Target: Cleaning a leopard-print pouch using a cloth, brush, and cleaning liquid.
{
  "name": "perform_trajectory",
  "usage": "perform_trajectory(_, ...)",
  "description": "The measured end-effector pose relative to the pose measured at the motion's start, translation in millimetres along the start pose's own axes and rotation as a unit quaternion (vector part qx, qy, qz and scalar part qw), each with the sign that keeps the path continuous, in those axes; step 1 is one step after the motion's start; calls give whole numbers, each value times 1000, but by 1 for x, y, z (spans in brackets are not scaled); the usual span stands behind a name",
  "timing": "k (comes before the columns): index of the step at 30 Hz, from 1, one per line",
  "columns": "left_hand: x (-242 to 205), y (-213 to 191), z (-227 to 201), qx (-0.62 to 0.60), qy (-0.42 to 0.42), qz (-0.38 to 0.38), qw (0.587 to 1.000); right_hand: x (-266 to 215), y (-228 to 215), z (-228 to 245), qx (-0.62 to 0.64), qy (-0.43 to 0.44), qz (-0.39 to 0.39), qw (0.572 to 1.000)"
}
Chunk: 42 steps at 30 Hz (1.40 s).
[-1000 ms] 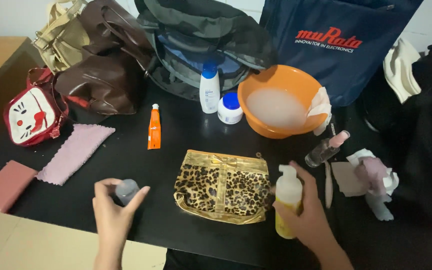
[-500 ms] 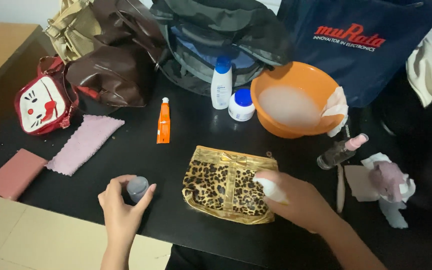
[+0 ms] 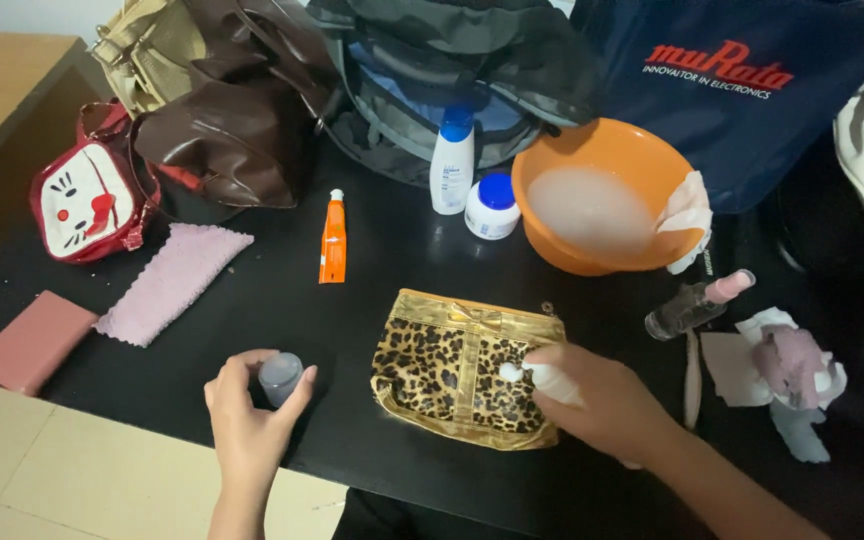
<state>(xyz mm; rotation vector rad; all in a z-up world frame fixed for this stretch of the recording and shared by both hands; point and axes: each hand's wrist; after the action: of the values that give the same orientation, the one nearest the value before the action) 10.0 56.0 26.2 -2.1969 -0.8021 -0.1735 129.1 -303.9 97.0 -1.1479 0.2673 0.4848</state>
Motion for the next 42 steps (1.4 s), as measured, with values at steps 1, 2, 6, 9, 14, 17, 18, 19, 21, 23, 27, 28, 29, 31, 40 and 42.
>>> perform_trajectory(1,0,0,0,0,-1,-1,1000,-3,-3,3,-1,-1,0,1000)
perform_trajectory(2,0,0,1,-1,2,1,1000,-5,-5,7,20,-18,11,1000)
perform_trajectory(6,1,-1,1,-4,3,11,1000,-6,1,4,31,-55,-3,998)
perform_trajectory(9,0,-1,-1,-11,-2,7,1000,0,10,-6,32,-89,-33,995)
perform_trajectory(14,0,0,2,-10,11,-1,1000,-10,-8,24,1,37,16,999)
perform_trajectory(17,0,0,3,-11,4,2,1000,-6,-2,13,-2,15,4,1000)
perform_trajectory(18,0,1,4,-7,3,4,1000,-4,1,7,0,-19,-14,1000)
perform_trajectory(19,0,1,5,-7,3,4,1000,-4,1,5,0,-18,-14,1000)
perform_trajectory(21,0,2,7,4,11,7,1000,-4,0,1,10,-35,-20,999)
perform_trajectory(23,2,1,4,-4,3,6,1000,-13,-16,21,-6,-26,-6,1000)
perform_trajectory(27,1,1,5,-8,9,0,1000,-17,-37,62,-82,-63,44,994)
perform_trajectory(28,2,1,5,-9,10,1,1000,-13,-34,67,-81,-62,43,994)
perform_trajectory(29,2,0,5,-7,5,6,1000,-10,-31,71,-73,-104,24,992)
perform_trajectory(31,2,1,6,-4,0,11,1000,2,-23,74,-65,-146,4,987)
perform_trajectory(40,-2,1,8,-20,-6,-21,1000,19,-11,101,-162,-185,22,969)
perform_trajectory(42,-3,3,12,-32,8,-46,998,17,-12,96,-80,-238,-5,968)
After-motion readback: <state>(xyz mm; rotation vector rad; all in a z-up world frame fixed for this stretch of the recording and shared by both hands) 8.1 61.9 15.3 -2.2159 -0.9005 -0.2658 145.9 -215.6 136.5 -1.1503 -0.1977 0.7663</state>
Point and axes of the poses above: each hand's wrist, its own x-axis towards the middle knuckle, its own y-axis out of the palm, z = x × y, and after that the axes turned 7 degrees about y, right-handed
